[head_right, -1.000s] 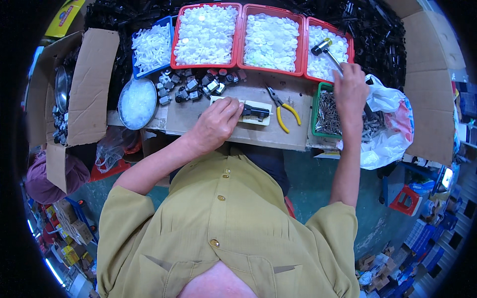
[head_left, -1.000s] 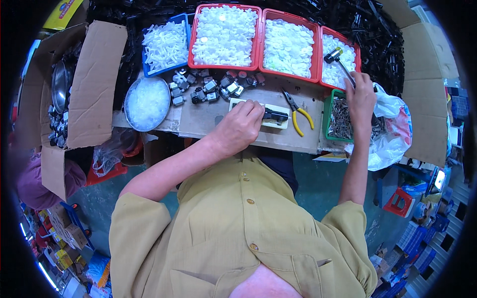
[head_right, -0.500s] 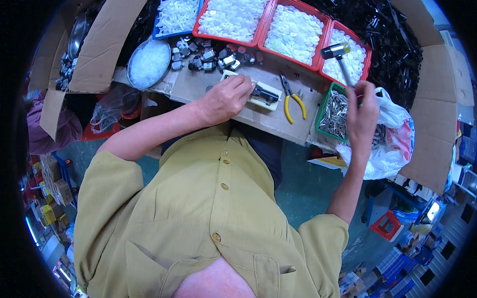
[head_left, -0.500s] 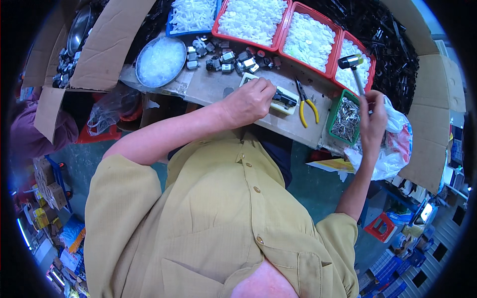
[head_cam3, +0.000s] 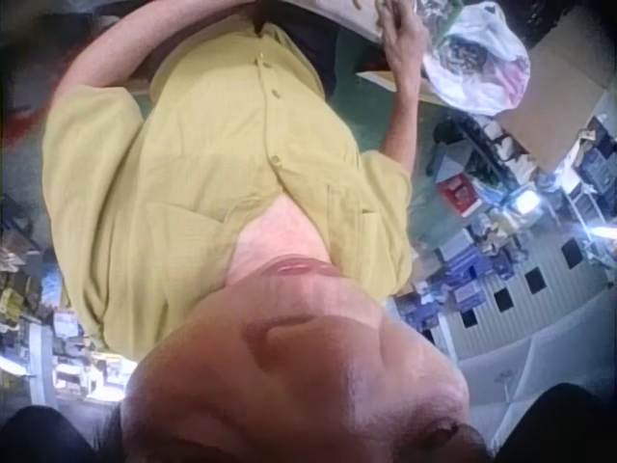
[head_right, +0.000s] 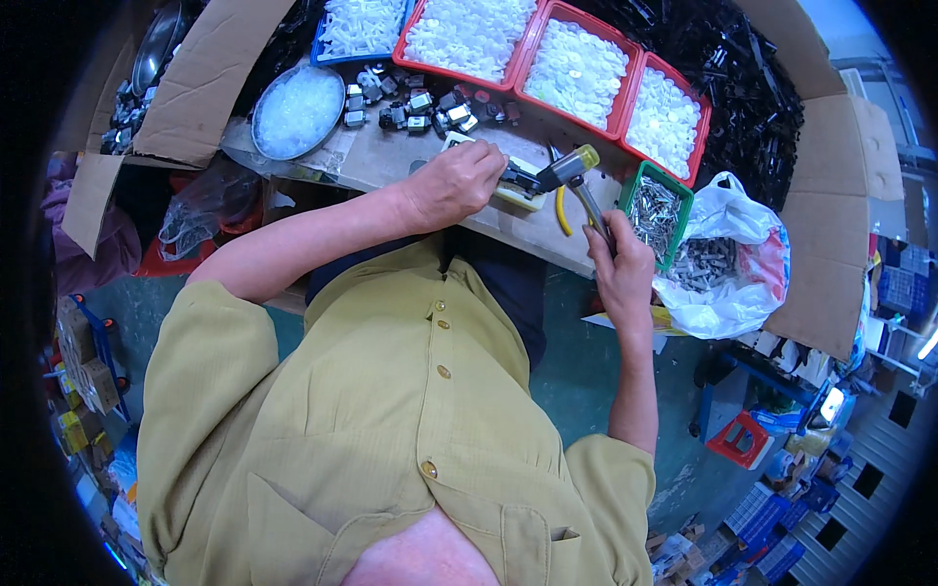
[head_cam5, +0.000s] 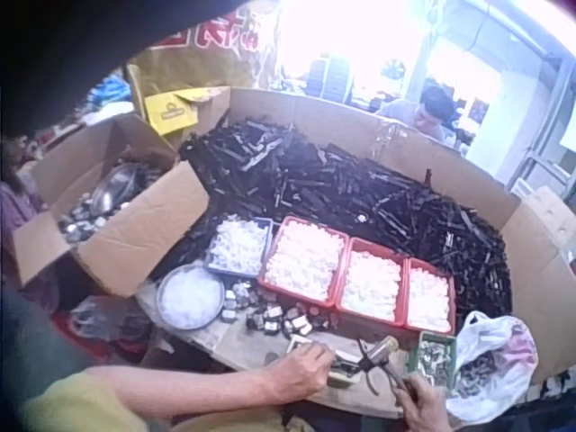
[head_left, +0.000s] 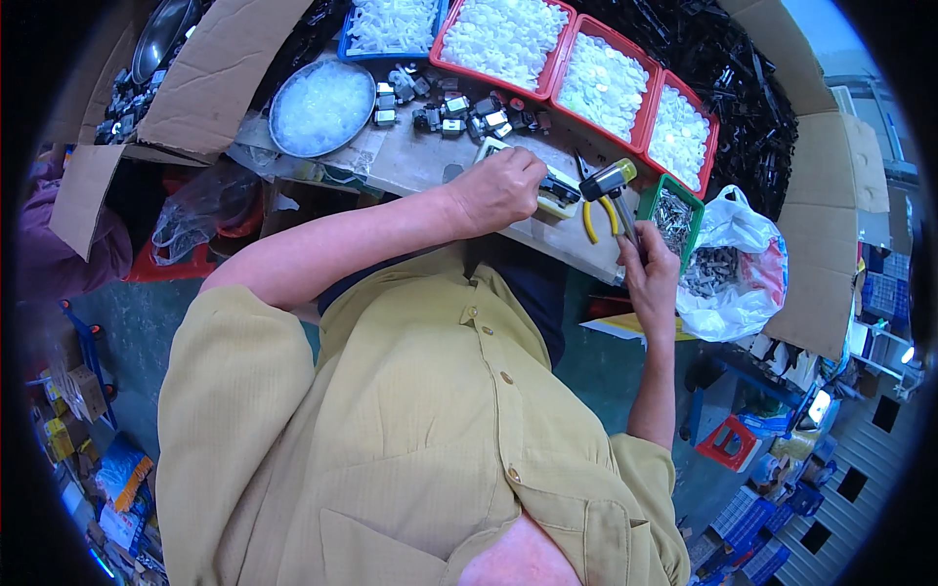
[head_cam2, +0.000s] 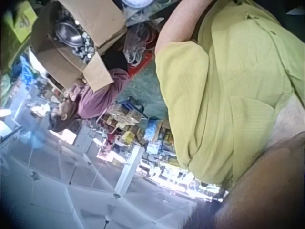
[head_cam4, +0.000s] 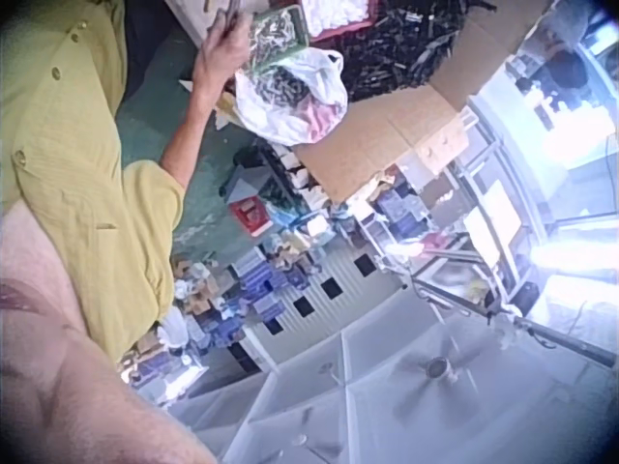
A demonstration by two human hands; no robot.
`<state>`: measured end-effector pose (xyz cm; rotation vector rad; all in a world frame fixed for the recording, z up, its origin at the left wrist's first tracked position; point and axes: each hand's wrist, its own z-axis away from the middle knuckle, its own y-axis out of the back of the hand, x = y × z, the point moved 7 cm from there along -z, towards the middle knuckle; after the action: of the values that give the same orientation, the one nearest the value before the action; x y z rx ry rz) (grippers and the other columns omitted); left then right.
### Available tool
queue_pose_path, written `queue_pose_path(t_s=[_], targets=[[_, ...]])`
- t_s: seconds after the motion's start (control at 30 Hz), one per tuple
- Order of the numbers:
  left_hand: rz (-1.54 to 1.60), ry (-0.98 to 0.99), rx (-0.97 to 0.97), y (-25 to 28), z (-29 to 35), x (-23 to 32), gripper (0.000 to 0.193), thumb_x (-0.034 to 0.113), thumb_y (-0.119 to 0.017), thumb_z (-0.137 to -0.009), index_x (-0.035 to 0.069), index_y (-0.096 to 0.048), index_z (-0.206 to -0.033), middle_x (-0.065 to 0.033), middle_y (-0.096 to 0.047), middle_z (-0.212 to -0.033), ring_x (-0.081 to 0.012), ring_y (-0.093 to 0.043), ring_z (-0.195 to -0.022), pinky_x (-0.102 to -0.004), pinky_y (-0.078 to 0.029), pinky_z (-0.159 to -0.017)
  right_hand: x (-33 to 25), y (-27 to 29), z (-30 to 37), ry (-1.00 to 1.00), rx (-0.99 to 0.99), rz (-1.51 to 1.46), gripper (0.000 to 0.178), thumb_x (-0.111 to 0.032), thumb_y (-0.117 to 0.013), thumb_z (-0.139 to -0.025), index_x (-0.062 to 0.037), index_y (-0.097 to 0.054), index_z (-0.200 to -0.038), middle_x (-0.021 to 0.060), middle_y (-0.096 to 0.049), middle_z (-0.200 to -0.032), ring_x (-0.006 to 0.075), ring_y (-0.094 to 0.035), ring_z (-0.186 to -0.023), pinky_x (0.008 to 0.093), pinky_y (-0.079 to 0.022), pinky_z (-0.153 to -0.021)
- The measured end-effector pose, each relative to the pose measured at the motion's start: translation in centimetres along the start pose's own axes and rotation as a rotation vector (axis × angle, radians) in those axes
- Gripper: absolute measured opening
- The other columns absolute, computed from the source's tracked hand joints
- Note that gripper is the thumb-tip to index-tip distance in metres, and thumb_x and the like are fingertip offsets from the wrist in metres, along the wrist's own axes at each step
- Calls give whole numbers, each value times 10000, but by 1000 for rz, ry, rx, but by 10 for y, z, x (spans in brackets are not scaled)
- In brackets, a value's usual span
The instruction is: The person assembles small metal lock bodies by inserting pins and white plastic components into a jig. They use a hammer to tap the pins into place and pliers to adjust the parts, repeating the process for multiple units.
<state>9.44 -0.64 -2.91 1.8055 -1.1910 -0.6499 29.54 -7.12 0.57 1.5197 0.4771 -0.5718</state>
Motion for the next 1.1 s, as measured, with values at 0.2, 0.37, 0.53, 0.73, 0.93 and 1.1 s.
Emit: queue_pose_path(t_s=[0.2, 0.37, 0.53, 0.73, 0.93, 1.1], targets=[[21, 23, -2, 1, 2, 0, 125, 45, -590, -759, -39, -600, -850, -113, -529, -897, -242, -561, -860, -339, -498, -786, -27, -20, -1, 368, 229, 673, 206, -147, -691, -883, -84, -645, -1075, 72, -543, -712, 261, -615, -654, 393, -431, -570], [7, 45, 12, 0, 2, -1, 137, 45, -592, -758, -47, -606, -858, -115, -531, -902, -245, -563, -869, -340, -500, -795, -53, 29, 0, 420, 435, 358, 284, 23, -660, -872, -43, -699, -1145, 160, -715, -951, 284, -705, -787, 361, -529, -674], [25, 28, -37, 1, 1, 2, 162, 50, -592, -754, -57, -617, -874, -117, -538, -912, -247, -567, -883, -341, -499, -799, -46, 1, 5, 470, 364, 519, 381, 67, -669, -831, -27, -676, -1201, 127, -674, -784, 252, -669, -671, 382, -499, -598], [4, 39, -5, 0, 3, 3, 156, 59, -593, -731, -44, -610, -847, -121, -530, -902, -251, -563, -881, -336, -500, -800, -56, 16, 4, 508, 460, 439, 445, -1, -668, -831, -74, -642, -1269, 66, -520, -656, 223, -555, -572, 382, -413, -567], [10, 46, -24, 1, 0, 1, 189, 62, -586, -745, -51, -608, -896, -121, -533, -907, -253, -567, -885, -345, -499, -802, -22, -32, 9, 384, 201, 723, 506, -30, -613, -851, -113, -577, -1349, 47, -526, -724, 205, -596, -626, 374, -412, -573], [63, 185, -20, 14, 2, 1, 315, 59, -577, -791, -89, -598, -1069, -171, -577, -1070, -291, -587, -1027, -362, -504, -883, -22, -33, 10, 378, 199, 781, 511, -33, -613, -851, -124, -578, -1353, 41, -523, -721, 211, -601, -631, 377, -427, -590]])
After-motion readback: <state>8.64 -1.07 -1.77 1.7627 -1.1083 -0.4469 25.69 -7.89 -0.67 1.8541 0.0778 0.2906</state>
